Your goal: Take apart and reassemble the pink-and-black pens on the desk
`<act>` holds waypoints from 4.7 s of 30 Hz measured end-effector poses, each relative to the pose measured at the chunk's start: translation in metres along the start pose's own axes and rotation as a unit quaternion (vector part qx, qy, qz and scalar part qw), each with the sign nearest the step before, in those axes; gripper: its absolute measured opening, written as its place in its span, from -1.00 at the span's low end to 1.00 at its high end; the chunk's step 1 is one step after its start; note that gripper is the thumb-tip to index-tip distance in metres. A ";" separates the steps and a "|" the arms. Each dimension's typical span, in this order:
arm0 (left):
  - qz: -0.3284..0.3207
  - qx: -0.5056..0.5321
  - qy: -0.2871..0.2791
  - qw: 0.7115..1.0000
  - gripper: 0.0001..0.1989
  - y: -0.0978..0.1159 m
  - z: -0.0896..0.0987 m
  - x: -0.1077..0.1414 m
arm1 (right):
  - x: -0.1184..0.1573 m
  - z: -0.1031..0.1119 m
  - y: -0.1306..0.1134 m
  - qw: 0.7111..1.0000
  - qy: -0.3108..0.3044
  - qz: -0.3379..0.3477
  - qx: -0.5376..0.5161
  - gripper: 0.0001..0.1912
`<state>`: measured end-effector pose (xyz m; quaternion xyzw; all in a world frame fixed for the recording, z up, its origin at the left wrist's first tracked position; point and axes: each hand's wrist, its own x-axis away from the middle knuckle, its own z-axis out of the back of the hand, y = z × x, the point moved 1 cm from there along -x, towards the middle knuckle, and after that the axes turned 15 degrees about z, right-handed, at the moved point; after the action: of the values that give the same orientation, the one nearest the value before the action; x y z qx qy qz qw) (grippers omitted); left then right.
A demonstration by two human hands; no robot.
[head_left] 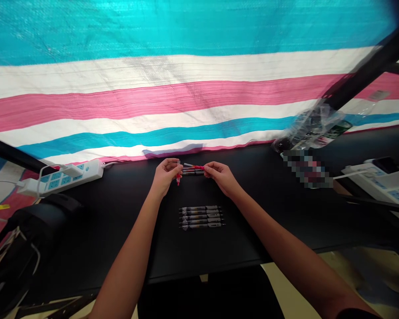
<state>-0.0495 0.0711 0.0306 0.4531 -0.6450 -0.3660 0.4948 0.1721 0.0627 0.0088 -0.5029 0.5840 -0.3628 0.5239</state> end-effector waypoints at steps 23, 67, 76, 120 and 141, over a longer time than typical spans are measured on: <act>-0.006 -0.088 -0.055 0.995 -0.61 -0.001 0.009 -0.002 | -0.002 0.002 0.000 0.999 -0.010 0.030 0.024 -0.72; -0.052 -0.392 -0.065 0.916 -0.71 0.001 0.003 0.007 | 0.003 -0.001 -0.009 0.973 -0.098 0.076 0.194 -0.74; -0.053 -0.389 -0.053 0.918 -0.72 0.002 0.007 0.005 | 0.002 0.007 -0.008 0.962 -0.124 0.090 0.226 -0.71; -0.079 -0.414 -0.038 0.906 -0.79 0.002 0.002 0.008 | -0.001 0.012 -0.015 0.941 -0.191 0.058 0.275 -0.60; 0.029 0.071 -0.051 0.996 -0.42 0.002 -0.018 0.012 | 0.005 -0.011 -0.014 0.974 -0.171 0.018 0.146 -0.51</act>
<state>-0.0333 0.0603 0.0404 0.4492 -0.7066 -0.3273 0.4379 0.1649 0.0534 0.0228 -0.4649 0.4355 -0.3427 0.6904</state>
